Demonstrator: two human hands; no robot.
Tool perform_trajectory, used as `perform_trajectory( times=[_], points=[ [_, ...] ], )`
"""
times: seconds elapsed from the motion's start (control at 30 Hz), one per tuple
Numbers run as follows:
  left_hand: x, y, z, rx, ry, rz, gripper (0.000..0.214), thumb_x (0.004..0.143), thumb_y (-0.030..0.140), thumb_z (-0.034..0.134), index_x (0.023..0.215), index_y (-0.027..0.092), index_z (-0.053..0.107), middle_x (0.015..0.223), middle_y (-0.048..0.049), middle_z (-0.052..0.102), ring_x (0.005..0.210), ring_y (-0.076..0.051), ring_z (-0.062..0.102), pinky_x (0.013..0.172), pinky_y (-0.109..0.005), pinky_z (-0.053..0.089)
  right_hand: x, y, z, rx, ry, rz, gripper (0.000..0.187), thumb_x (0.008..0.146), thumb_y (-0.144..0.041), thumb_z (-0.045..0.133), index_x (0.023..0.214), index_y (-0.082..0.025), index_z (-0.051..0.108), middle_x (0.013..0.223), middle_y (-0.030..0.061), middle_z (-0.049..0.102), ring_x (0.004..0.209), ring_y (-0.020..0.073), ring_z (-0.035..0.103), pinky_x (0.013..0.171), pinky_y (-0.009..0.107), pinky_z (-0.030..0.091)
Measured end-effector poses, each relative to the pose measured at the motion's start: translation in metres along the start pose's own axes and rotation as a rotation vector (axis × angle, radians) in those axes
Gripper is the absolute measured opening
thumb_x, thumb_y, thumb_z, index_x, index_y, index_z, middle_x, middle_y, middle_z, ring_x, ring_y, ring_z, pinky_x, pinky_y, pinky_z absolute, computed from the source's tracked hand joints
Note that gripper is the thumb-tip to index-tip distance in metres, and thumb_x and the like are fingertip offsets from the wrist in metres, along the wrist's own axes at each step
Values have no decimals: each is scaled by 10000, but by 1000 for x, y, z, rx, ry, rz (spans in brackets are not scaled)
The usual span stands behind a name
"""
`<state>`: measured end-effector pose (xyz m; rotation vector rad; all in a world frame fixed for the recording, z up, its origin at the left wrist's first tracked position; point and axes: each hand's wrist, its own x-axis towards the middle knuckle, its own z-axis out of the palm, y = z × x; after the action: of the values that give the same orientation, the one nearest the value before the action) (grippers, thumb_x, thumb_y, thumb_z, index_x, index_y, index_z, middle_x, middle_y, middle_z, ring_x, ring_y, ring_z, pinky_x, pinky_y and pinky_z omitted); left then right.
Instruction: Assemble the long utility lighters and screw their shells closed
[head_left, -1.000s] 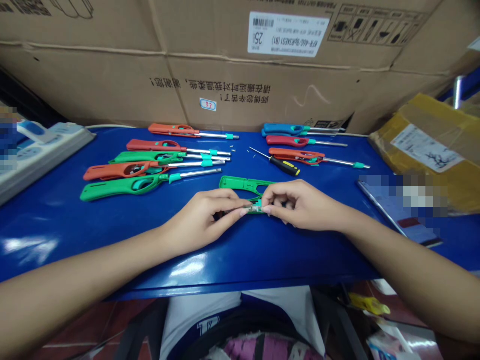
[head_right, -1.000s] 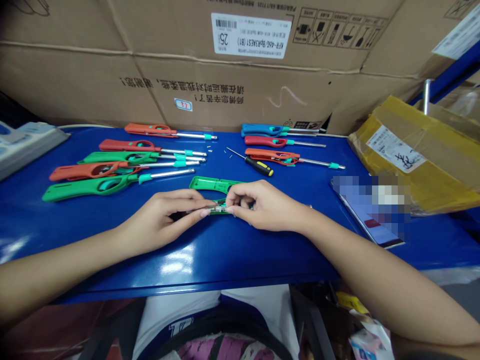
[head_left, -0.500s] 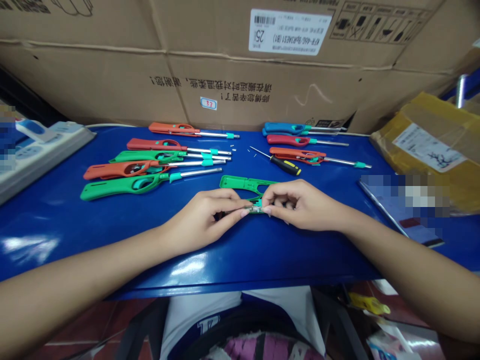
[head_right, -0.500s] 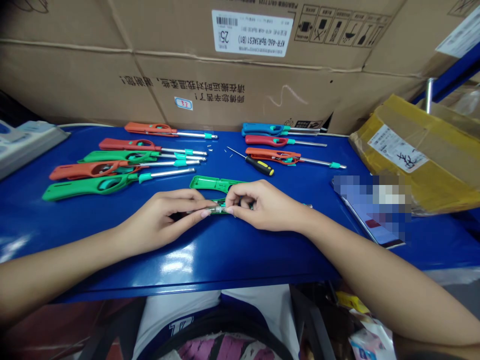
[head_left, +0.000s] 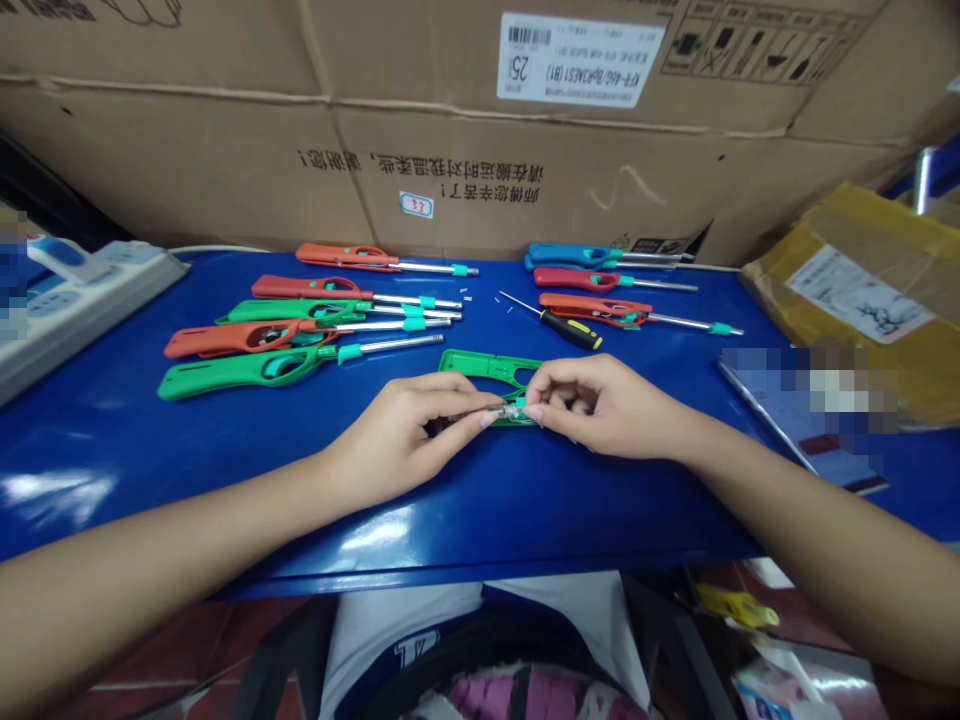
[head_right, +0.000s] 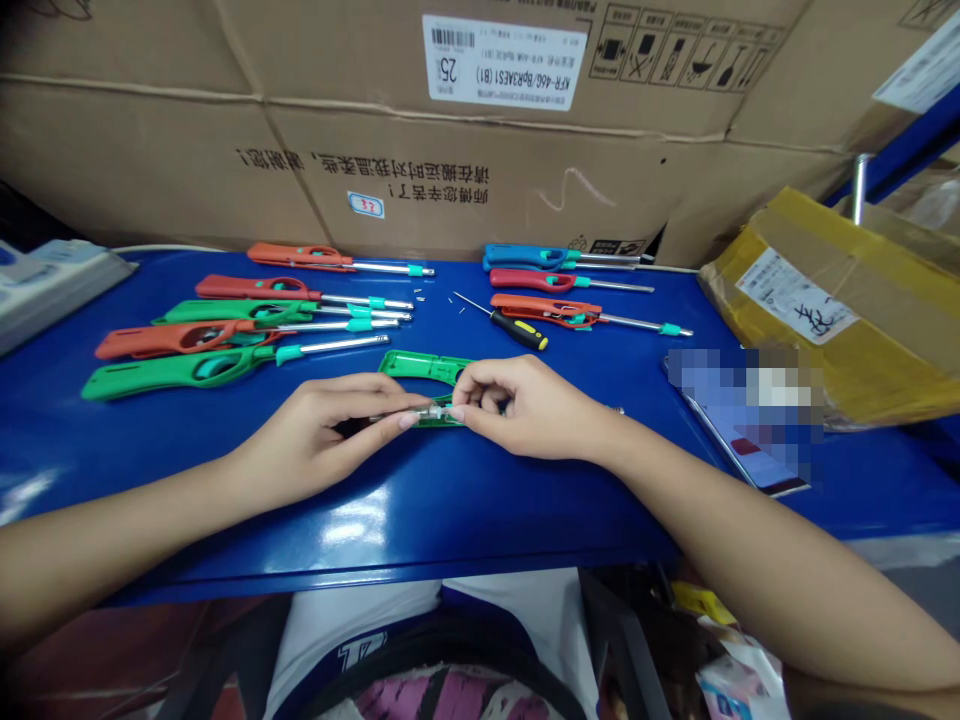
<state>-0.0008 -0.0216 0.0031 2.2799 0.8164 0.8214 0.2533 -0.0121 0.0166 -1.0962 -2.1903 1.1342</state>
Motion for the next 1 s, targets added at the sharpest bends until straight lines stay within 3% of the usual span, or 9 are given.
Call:
perform_trajectory(
  times=[0.57,0.83,1.0],
  points=[
    [1,0,0,-42,19,-42,245,991,265,601,1167,202,760,1007,-55,745,881,-153,696,802,-252,560,2,3,4,-27,39,-119,118,930,-263,638,874,-160,651,640,-54,520,519,56,441,482,182,363],
    [1,1,0,-40,20,-32,244,984,266,611,1158,187,762,1003,-59,748,878,-156,701,806,-251,563,2,4,4,-216,91,-326,80,945,-231,650,946,-163,692,766,-2,611,606,71,526,545,188,417],
    [1,-1,0,-45,6,-33,252,985,259,612,1178,188,755,1008,-60,746,883,-150,699,799,-241,561,2,5,6,-265,101,-365,90,965,-216,619,937,-170,691,786,11,637,616,82,535,555,202,417]
  ],
)
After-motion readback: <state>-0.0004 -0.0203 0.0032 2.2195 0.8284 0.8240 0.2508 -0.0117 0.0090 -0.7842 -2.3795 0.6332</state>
